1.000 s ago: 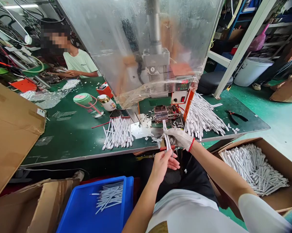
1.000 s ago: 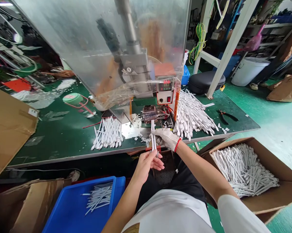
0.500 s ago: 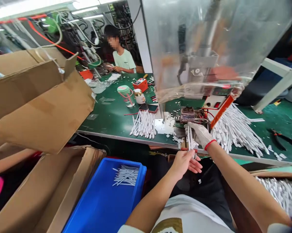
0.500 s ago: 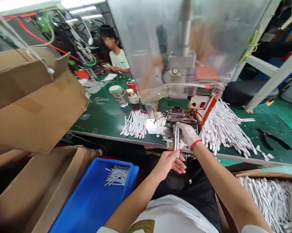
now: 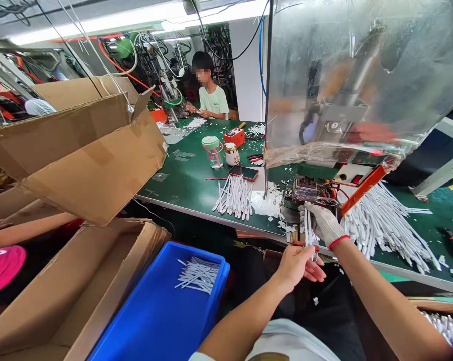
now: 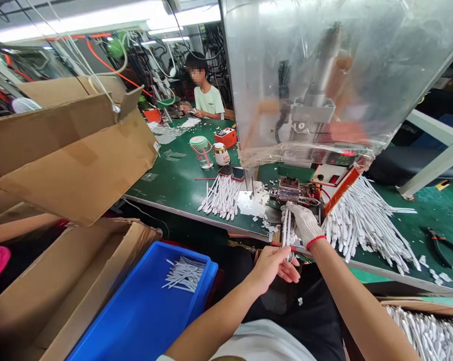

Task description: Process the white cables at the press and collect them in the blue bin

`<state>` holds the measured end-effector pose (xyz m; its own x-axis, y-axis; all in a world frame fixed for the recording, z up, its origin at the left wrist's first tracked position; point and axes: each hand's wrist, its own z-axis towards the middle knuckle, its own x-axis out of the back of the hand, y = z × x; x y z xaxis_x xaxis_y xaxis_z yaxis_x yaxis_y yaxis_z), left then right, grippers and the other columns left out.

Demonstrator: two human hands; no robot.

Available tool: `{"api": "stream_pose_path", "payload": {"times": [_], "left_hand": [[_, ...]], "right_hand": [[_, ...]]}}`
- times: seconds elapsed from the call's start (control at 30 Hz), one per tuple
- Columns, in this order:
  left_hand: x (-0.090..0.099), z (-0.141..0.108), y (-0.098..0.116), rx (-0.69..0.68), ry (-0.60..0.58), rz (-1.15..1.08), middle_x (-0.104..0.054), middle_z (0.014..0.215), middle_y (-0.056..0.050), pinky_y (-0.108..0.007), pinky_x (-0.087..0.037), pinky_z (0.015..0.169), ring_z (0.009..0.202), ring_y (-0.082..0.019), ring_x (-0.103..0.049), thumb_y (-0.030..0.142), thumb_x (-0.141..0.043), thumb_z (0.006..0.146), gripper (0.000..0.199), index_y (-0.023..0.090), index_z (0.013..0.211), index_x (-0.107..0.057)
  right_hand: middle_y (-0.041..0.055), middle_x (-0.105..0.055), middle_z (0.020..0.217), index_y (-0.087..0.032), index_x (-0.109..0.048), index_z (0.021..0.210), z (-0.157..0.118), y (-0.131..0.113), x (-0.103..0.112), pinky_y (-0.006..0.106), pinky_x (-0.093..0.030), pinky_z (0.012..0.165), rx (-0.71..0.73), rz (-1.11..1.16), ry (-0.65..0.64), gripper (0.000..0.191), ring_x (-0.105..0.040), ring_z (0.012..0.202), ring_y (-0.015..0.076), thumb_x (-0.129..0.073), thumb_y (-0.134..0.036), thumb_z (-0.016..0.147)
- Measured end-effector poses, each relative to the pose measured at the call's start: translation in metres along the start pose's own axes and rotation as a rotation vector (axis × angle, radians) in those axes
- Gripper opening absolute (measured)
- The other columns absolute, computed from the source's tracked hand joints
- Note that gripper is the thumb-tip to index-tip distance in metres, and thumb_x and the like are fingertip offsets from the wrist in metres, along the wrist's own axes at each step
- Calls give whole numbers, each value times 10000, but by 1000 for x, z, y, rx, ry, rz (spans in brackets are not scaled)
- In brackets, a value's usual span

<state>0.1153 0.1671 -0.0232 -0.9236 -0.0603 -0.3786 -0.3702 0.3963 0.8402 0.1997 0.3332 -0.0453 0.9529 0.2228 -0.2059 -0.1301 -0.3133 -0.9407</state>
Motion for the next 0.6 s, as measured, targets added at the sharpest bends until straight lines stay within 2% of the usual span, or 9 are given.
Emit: {"api": "stream_pose_path", "payload": {"times": [0.1,0.23,0.47,0.6], "left_hand": [[-1,-1,1,-6,-2,-12,-694,601,-125,-282,-479,532,520,-197,-658,725,-561,698,640,98,737,-683],[-2,-2,2,-8,5,-18,-681,582,-110,-279,-470,520,506,-191,-647,714,-573,688,626,99,723,-683],[-5,0,2,-46,44,-26,-680,556,-125,-288,-485,530,496,-199,-649,655,-554,721,562,104,687,-663],[3,-11,-1,-68,24,14,-650,514,-92,-277,-471,511,467,-188,-629,603,-537,749,488,130,677,-631]], "right_hand": [[81,-701,767,-129,-707,929,-4,-4,-5,246,-519,484,-45,96,26,253,-627,566,155,-744,-336,789],[79,-689,753,-129,-701,907,-10,-9,-10,240,-519,492,-54,111,35,213,-618,571,148,-734,-304,791],[76,-705,810,-174,-685,808,-23,-18,-20,253,-531,544,104,30,39,126,-627,621,159,-733,-283,767],[52,-679,756,-172,-677,811,-31,-19,-21,242,-524,515,14,202,20,137,-597,572,134,-749,-276,758]]}}
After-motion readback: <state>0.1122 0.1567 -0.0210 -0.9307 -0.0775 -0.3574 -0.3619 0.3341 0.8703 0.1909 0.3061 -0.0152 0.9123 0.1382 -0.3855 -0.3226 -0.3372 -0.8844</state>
